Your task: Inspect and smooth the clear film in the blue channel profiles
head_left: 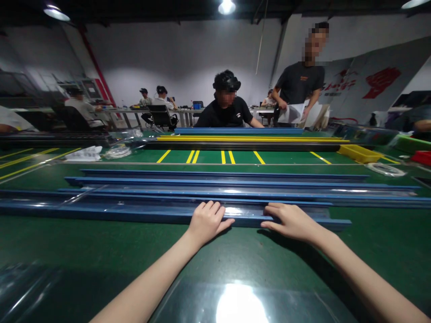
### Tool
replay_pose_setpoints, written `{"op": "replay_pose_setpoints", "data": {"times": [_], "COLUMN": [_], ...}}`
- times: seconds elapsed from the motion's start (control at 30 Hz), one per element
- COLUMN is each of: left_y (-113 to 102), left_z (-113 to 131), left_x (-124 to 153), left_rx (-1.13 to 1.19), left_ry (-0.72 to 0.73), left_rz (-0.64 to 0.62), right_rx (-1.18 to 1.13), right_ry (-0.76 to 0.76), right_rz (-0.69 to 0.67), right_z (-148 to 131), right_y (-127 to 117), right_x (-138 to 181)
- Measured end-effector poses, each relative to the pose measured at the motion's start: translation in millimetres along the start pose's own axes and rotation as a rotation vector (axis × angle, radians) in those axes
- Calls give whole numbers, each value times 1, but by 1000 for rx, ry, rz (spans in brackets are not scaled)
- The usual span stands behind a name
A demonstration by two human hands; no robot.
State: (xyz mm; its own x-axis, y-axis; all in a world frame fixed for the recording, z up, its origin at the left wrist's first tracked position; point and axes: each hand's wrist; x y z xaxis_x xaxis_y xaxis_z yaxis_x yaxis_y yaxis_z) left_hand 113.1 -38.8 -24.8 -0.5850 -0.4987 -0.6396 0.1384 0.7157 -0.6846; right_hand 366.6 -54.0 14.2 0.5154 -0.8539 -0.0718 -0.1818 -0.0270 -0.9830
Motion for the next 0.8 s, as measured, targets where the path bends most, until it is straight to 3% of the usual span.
{"op": "replay_pose_setpoints", "data": {"times": [0.17,0.27,0.57,0.8], "left_y": [-1,-2,-2,-2], "left_z": [0,0,1,0], "left_x": [0,-1,1,1], "left_rx": [19,26,55,46], "left_ry": [13,20,12,24], "left_rz": [-2,-2,20,52], "right_rx": [187,231,254,240], "right_ry": [-25,-43,-69,-38], "right_rz": [197,249,300,229], "right_z": [-7,-5,-2,-6], "right_y": [23,28,30,25], "right_x": [0,2,2,2]}}
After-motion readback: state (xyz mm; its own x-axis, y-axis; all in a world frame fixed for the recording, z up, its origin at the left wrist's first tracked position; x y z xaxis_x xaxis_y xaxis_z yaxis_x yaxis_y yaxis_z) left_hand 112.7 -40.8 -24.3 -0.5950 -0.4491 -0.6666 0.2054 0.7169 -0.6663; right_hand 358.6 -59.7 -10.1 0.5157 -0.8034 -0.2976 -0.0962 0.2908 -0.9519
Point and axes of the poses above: each hand's wrist, its own x-axis away from the middle knuckle, its own y-axis out of the palm, z = x × y, and after that the axes turned 8 degrees about -x, right-handed
